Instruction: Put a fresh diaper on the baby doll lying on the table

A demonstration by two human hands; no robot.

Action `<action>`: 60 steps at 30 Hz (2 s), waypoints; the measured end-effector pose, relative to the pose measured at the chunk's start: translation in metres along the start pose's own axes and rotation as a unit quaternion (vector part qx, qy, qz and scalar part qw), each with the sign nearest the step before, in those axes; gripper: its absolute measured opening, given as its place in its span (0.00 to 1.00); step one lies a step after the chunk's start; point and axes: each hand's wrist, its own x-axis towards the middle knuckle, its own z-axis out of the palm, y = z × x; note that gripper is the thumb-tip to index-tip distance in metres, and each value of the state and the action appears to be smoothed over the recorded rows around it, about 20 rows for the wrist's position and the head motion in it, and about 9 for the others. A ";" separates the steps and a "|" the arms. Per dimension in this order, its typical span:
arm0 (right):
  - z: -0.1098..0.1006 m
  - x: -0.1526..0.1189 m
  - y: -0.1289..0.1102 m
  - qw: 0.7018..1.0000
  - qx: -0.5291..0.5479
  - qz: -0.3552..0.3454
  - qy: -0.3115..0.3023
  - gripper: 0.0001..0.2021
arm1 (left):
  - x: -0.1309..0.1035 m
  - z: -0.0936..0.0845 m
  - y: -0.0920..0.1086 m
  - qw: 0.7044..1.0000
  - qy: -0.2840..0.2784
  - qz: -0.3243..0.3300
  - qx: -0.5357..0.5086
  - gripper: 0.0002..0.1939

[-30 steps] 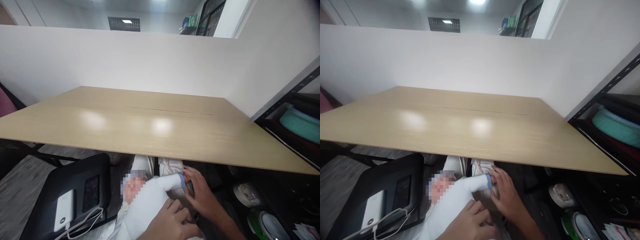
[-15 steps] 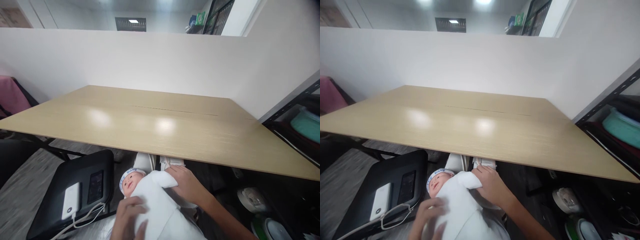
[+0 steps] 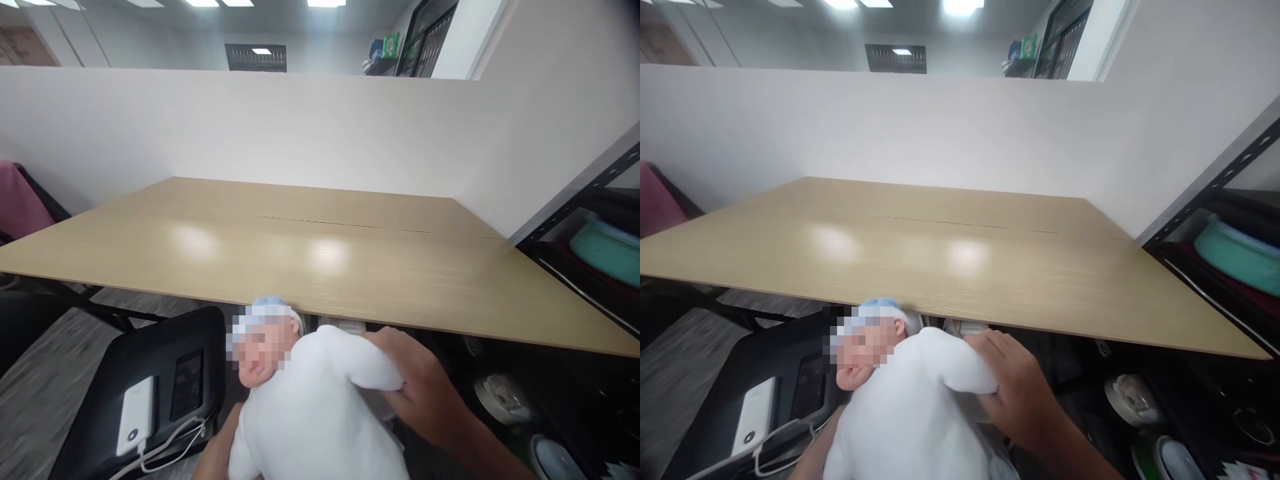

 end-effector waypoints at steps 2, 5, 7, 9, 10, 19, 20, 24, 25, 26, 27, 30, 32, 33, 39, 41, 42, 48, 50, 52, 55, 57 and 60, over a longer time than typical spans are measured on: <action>-0.019 -0.004 0.006 0.999 -0.012 0.028 0.018 0.19 | 0.018 -0.010 0.012 0.999 -0.038 0.018 0.008 0.23; -0.038 -0.004 0.024 0.994 -0.052 0.081 0.046 0.14 | 0.064 -0.023 0.041 0.989 -0.125 0.052 0.056 0.13; -0.042 0.000 0.041 0.987 -0.076 0.122 0.066 0.12 | 0.104 -0.029 0.061 0.984 -0.119 0.091 0.100 0.12; -0.039 0.006 0.060 0.981 -0.088 0.159 0.074 0.12 | 0.145 -0.030 0.076 0.975 -0.120 0.126 0.137 0.14; -0.037 0.009 0.070 0.977 -0.091 0.176 0.074 0.11 | 0.165 -0.029 0.080 0.972 -0.116 0.139 0.153 0.15; -0.010 0.034 0.140 0.972 -0.103 0.202 0.064 0.13 | 0.262 -0.011 0.068 0.931 -0.085 0.186 0.303 0.16; -0.007 0.037 0.146 0.972 -0.104 0.200 0.067 0.13 | 0.267 -0.010 0.065 0.925 -0.078 0.196 0.316 0.16; 0.003 0.055 0.166 0.970 -0.118 0.202 0.069 0.13 | 0.287 -0.002 0.054 0.910 -0.065 0.226 0.342 0.19; 0.006 0.061 0.170 0.969 -0.125 0.202 0.070 0.13 | 0.293 -0.001 0.052 0.909 -0.065 0.229 0.342 0.19; 0.008 0.067 0.174 0.968 -0.131 0.199 0.071 0.13 | 0.299 0.000 0.050 0.909 -0.064 0.231 0.341 0.20; 0.010 0.073 0.178 0.968 -0.136 0.196 0.071 0.12 | 0.306 0.001 0.048 0.909 -0.064 0.232 0.341 0.20; 0.014 0.094 0.191 0.969 -0.150 0.183 0.074 0.13 | 0.331 0.002 0.044 0.904 -0.063 0.238 0.350 0.21; 0.016 0.109 0.203 0.968 -0.158 0.182 0.072 0.13 | 0.351 0.001 0.041 0.901 -0.066 0.244 0.352 0.21; 0.018 0.117 0.210 0.968 -0.161 0.181 0.068 0.13 | 0.361 0.001 0.040 0.901 -0.067 0.246 0.350 0.21; 0.026 0.169 0.251 0.968 -0.183 0.160 0.069 0.13 | 0.424 -0.002 0.032 0.901 -0.069 0.253 0.346 0.19; 0.029 0.187 0.261 0.967 -0.187 0.158 0.072 0.13 | 0.445 -0.001 0.029 0.898 -0.064 0.254 0.353 0.20; 0.030 0.196 0.266 0.967 -0.187 0.159 0.076 0.13 | 0.455 -0.001 0.027 0.897 -0.059 0.256 0.356 0.20; 0.033 0.242 0.294 0.966 -0.176 0.156 0.106 0.13 | 0.517 0.006 0.015 0.884 -0.032 0.297 0.359 0.21; 0.035 0.256 0.307 0.965 -0.182 0.150 0.113 0.13 | 0.535 0.009 0.014 0.881 -0.028 0.303 0.363 0.21; 0.037 0.268 0.320 0.963 -0.197 0.139 0.117 0.13 | 0.551 0.014 0.015 0.877 -0.016 0.308 0.369 0.22; 0.038 0.282 0.334 0.956 -0.240 0.123 0.118 0.14 | 0.564 0.019 0.016 0.869 0.015 0.315 0.381 0.25; 0.035 0.283 0.338 0.955 -0.249 0.106 0.120 0.16 | 0.566 0.018 0.014 0.869 0.025 0.310 0.384 0.27; 0.024 0.276 0.337 0.976 -0.186 0.057 0.102 0.21 | 0.561 0.005 0.007 0.884 0.019 0.290 0.366 0.33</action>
